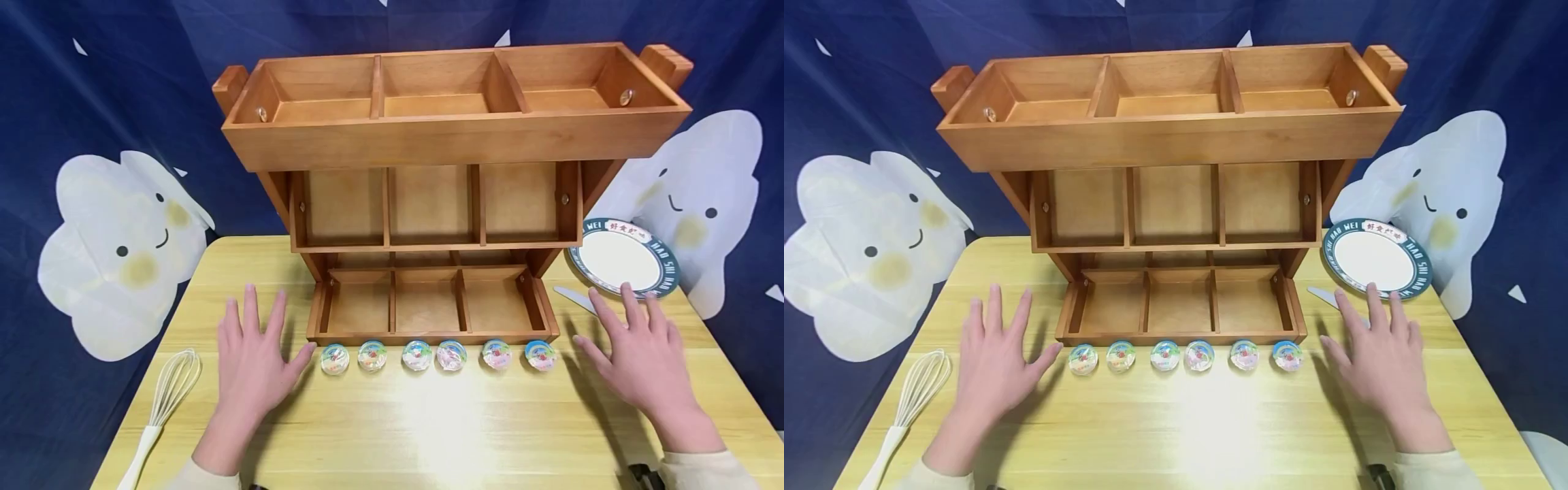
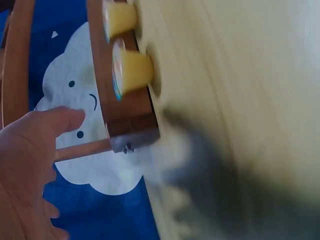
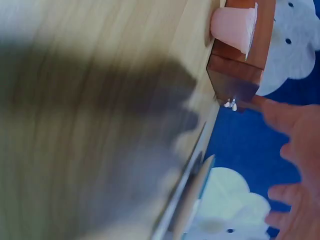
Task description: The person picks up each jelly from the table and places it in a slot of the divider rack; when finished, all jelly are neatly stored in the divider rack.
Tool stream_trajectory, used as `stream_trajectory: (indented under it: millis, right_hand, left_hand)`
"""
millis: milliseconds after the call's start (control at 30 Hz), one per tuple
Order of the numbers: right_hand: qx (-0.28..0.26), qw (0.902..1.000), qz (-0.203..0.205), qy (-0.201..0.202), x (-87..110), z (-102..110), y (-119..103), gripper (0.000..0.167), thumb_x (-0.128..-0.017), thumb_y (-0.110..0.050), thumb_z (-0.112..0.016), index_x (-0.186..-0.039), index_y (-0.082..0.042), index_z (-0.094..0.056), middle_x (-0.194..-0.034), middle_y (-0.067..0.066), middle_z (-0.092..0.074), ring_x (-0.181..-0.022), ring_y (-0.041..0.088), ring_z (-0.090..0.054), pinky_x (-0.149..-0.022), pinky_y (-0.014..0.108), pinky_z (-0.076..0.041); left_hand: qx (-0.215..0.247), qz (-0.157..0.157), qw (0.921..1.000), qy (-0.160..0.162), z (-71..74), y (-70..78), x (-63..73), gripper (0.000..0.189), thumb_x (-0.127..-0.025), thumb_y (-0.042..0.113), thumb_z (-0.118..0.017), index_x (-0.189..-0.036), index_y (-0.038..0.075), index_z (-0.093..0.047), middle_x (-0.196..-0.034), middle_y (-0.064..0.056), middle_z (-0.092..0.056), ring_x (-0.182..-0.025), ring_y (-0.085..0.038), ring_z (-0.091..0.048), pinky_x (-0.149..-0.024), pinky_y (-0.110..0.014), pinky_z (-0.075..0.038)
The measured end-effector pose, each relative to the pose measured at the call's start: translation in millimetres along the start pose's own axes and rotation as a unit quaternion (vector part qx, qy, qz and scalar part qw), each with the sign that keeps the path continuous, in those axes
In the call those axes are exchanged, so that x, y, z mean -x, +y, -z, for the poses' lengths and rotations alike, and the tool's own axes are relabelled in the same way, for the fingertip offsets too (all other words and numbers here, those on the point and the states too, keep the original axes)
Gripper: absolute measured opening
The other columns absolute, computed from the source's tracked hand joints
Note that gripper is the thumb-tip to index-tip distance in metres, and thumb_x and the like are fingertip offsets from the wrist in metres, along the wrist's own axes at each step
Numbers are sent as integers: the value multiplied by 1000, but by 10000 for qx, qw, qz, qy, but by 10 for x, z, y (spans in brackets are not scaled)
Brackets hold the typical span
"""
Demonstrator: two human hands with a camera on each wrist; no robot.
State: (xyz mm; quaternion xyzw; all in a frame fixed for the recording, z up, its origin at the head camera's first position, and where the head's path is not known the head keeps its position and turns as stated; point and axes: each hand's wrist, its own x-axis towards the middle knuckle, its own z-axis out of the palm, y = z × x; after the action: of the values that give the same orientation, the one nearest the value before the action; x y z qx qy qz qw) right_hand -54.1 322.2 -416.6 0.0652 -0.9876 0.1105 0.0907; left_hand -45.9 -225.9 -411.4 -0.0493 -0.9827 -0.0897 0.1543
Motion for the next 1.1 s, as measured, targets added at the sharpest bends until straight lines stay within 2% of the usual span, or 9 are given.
stream_trajectory:
  millis: [133,167,267,367,500,667,967,1033,1100]
  right_hand:
    - [-1254,9899,294,596,-28,-105,-29,67,-90,-24,-76,-149,-11,-48,-151,29,-35,-132,58,-31,-106,72,-22]
    - [-1565,9847,330,699,-42,-138,-41,65,-88,-20,-77,-147,-10,-51,-149,28,-39,-130,55,-37,-110,62,-28]
    - [-2390,9669,283,848,-96,-236,-83,61,-84,-8,-81,-141,-10,-58,-143,22,-49,-127,37,-48,-105,29,-42]
    - [-3088,9483,-6,727,-149,-309,-127,58,-84,-4,-81,-138,-10,-60,-140,15,-54,-120,15,-51,-89,8,-42]
    - [-3801,9227,-381,520,-208,-353,-180,53,-88,-3,-77,-138,-6,-60,-135,7,-57,-111,9,-55,-86,13,-48]
    - [-4440,8948,-403,237,-269,-405,-184,50,-91,1,-71,-139,0,-56,-133,-2,-56,-107,9,-61,-83,15,-51]
    - [-4502,8919,-398,-151,-319,-499,-125,45,-91,-3,-72,-135,1,-60,-136,3,-53,-114,5,-55,-94,13,-45]
    - [-4571,8882,-407,-232,-324,-510,-119,44,-92,-4,-72,-134,1,-60,-135,3,-54,-116,5,-54,-95,13,-44]
    - [-4602,8864,-416,-283,-325,-516,-115,44,-92,-5,-72,-133,1,-60,-134,2,-56,-116,4,-54,-95,13,-44]
  left_hand:
    - [1184,654,9908,-1,-28,104,180,85,-86,38,-76,-154,6,-36,-152,-33,-26,-132,-56,-30,-100,-72,-33]
    - [1475,857,9853,-63,-40,132,226,83,-87,35,-76,-153,5,-36,-150,-32,-30,-131,-54,-34,-99,-71,-35]
    - [2261,1440,9629,-305,-76,212,336,76,-89,26,-76,-151,3,-39,-142,-28,-41,-121,-45,-48,-94,-63,-45]
    - [2991,2028,9308,-556,-110,278,395,69,-89,21,-77,-147,2,-45,-133,-20,-50,-105,-33,-58,-87,-46,-53]
    - [3826,2722,8775,-981,-152,349,423,65,-89,20,-77,-145,4,-46,-127,-14,-55,-96,-23,-63,-78,-28,-55]
    - [4430,3082,8316,-1311,-212,406,430,63,-89,21,-77,-143,7,-48,-110,-9,-66,-92,-20,-66,-80,-26,-51]
    - [5720,3384,7333,-1434,-322,447,383,49,-92,-2,-67,-137,-4,-47,-96,-21,-69,-85,-27,-69,-77,-32,-59]
    - [5834,3405,7232,-1437,-346,450,378,48,-92,-5,-65,-137,-5,-47,-95,-22,-69,-84,-28,-69,-76,-33,-59]
    - [5789,3357,7296,-1407,-364,457,379,49,-91,-6,-66,-136,-4,-48,-92,-20,-69,-82,-26,-69,-74,-32,-60]
